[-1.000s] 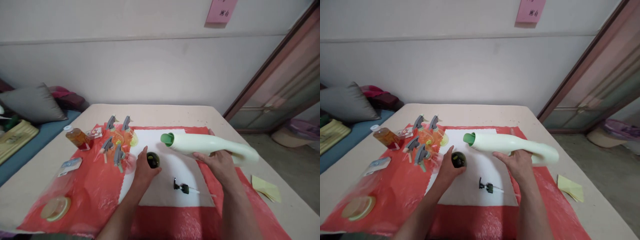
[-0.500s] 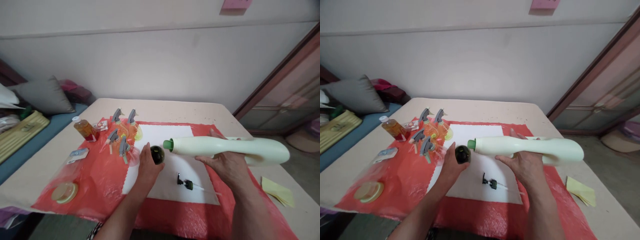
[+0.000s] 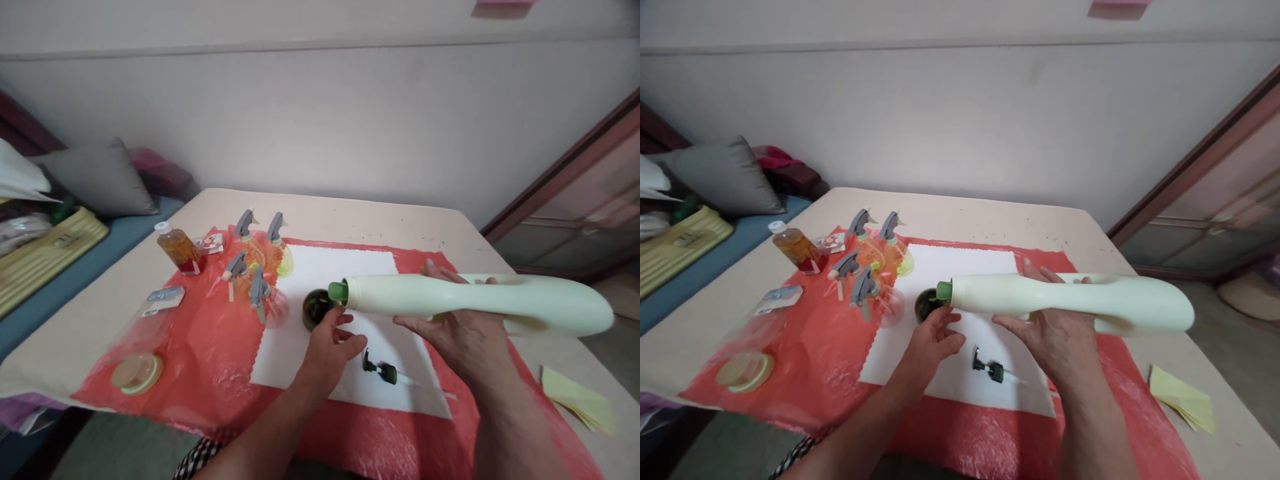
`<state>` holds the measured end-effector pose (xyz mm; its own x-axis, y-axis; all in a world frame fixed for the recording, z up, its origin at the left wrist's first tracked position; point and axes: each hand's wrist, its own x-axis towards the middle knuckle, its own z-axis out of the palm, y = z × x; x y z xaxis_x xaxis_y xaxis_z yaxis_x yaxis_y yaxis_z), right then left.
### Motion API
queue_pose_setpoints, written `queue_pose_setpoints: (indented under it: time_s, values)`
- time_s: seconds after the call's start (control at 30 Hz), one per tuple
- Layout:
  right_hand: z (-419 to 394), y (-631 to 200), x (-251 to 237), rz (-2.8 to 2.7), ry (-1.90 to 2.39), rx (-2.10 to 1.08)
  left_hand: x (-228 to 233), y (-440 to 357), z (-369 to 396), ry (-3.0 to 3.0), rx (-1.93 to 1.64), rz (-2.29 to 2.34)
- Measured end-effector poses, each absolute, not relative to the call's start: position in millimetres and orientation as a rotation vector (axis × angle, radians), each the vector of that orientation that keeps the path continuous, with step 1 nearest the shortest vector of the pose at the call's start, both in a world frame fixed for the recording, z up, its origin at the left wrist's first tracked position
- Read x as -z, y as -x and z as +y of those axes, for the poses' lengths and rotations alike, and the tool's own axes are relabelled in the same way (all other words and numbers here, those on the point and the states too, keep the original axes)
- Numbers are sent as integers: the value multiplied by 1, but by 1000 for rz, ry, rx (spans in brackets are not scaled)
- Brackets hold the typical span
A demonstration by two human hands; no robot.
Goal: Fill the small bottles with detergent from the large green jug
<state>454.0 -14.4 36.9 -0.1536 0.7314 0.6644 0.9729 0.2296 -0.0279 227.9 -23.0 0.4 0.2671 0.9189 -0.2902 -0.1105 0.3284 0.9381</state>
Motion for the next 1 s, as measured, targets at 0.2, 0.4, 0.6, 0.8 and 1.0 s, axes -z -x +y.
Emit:
queue_pose_setpoints:
  time_s: [0.2,0.4,0.6,0.8,1.0]
  values:
    - [-15,-447,-40,-1967,1543,576,-9,-224,-21,-880,-926,977]
    - [-19,-443,-44,-1972,1549,604,-11,-221,-22,-954,-921,949]
    - [-22,-440,-51,-1998,1531,633,-9,-221,-23,-986,-916,942]
    - [-21,-441,-50,-2000,1546,632,-9,-220,-24,-985,-915,922]
    - [-22,-439,-54,-1999,1535,639,-12,-220,-24,-967,-919,903]
